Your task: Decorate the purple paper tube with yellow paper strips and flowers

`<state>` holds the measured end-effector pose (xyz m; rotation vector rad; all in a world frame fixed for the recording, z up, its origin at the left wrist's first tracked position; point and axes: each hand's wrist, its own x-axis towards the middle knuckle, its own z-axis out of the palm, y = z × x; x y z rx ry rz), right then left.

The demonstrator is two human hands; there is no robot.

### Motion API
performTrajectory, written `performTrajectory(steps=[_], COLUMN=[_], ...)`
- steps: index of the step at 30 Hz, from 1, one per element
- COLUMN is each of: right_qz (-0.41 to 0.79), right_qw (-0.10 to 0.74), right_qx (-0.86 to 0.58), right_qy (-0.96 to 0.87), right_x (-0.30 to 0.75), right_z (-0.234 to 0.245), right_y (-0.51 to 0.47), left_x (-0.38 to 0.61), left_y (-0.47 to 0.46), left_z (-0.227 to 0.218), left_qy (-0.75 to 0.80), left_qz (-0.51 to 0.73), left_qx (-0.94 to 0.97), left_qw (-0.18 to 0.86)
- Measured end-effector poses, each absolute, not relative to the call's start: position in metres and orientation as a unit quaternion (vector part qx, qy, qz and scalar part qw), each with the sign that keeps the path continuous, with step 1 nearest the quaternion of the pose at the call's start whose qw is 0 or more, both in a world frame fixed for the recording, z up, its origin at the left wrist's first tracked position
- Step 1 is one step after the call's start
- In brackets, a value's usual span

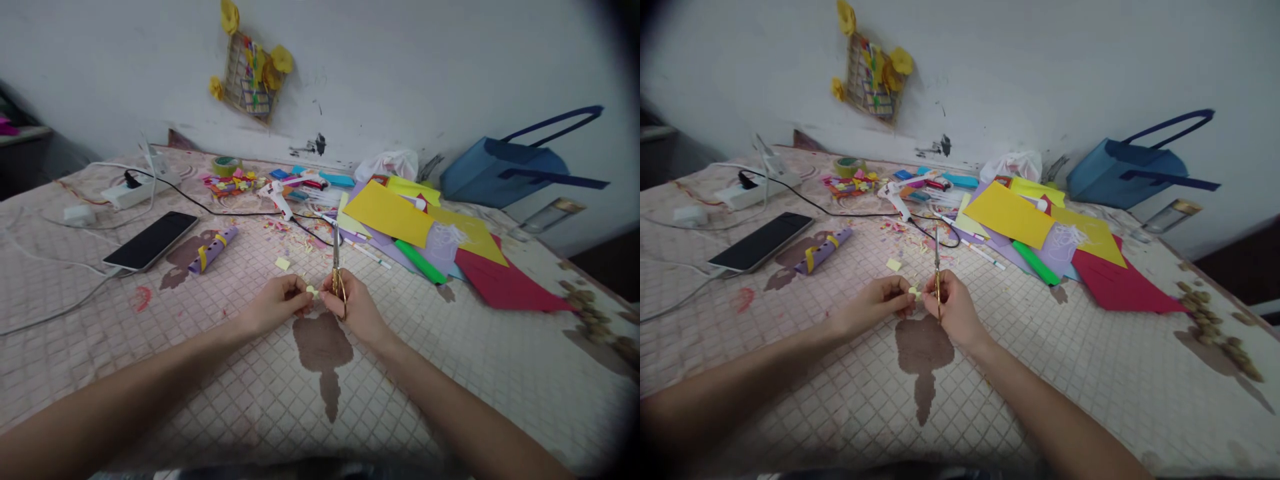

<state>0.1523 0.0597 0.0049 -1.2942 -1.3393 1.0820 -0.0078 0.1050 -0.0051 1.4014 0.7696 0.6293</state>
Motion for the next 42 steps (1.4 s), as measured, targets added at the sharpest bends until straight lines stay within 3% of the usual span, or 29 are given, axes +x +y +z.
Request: performTrajectory(steps=[13,22,30,42], right_qz=[0.455,0.524,0.445,0.413], right_qw=[0.456,0.399,0.424,0.454], right_qx=[-0.545,-0.54,-0.604,-0.578], right_qy=[-0.537,-0.523,-0.508,-0.537], right_x=[0.158,0.169,0.174,0.168], right_z=[0.004,0.009,0.011,-0.001], right_y=[0.063,0.065,0.071,0.067], left_x=[-0.008,-0.006,0.005,0.015], left_y=[0.107,0.115,0.114,0.104], left_z=[-0.008,-0.012,-0.01,-0.013], left_qy=[0.343,0.36,0.396,0.379], left_qz=[0.272,0.341,0.336,0.337], left_qx=[0.57,0.363,0.429,0.575], left_qw=[0.696,0.789,0.739,0.642])
